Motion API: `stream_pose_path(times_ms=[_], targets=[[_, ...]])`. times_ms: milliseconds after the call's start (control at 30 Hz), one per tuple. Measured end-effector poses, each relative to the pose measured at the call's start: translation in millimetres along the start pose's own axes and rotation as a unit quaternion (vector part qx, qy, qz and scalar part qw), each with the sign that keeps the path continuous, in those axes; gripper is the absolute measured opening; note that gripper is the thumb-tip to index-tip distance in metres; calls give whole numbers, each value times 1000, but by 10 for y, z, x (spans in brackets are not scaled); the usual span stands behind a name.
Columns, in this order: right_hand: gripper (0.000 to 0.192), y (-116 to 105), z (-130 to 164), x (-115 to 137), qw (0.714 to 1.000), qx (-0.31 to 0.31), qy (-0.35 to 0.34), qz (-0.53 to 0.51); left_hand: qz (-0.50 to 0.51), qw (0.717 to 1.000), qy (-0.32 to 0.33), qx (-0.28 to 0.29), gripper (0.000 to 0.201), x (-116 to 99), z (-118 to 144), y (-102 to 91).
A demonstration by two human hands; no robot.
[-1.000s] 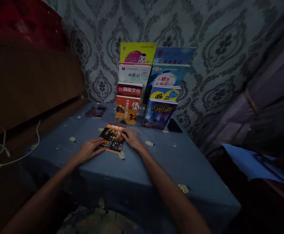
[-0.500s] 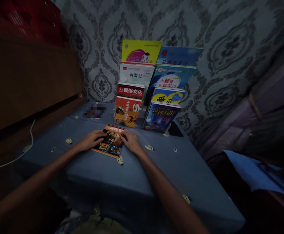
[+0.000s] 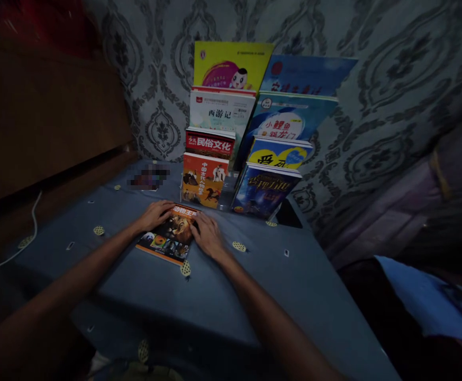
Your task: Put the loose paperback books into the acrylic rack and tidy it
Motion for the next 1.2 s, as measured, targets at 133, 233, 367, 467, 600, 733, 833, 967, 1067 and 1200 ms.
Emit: stream_pose_path(times_ms=[133,233,367,467,600,733,833,967,1067,1200], targets=[[42,14,-1,-33,1000,4,0,-15,7,1000,-5,-3,37,-21,13,-12],[40,25,6,-71,999,4,1,-37,10,1000,-11,-6,37,-31,20,-13],[39,12,19,-90,998,-4,-7,-64,17,1000,-12,-12,37,-28,33,-11],[39,-9,19,-83,997,-9,-7,-75,18,1000,-12,-12,37,-22,35,-11],[38,-17,8,-79,997,-14,-5,-77,22,1000,-7,-7,38,-22,26,-19],[36,-9,3,-87,997,-22,-5,-74,24,1000,-4,-11,38,-18,16,-27],[37,-3,-2,-99,997,-22,-6,-79,22,1000,1,-12,37,-15,12,-31],[36,4,-35,-157,994,-32,5,-107,17,1000,6,-8,37,-18,4,-35],[38,20,-67,-226,989,-38,17,-142,8,1000,7,-10,37,-17,-2,-25],[41,40,-78,-295,986,-52,35,-154,-14,1000,2,-13,36,-18,-1,3]])
Point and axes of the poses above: each hand's wrist, its own z-axis away from the middle knuckle, its own y-axis out of the palm, x = y × z, the point moved 3 cm from there along -z, towards the middle knuckle, and after that the axes turned 4 degrees about -x, right-handed, at the moved point
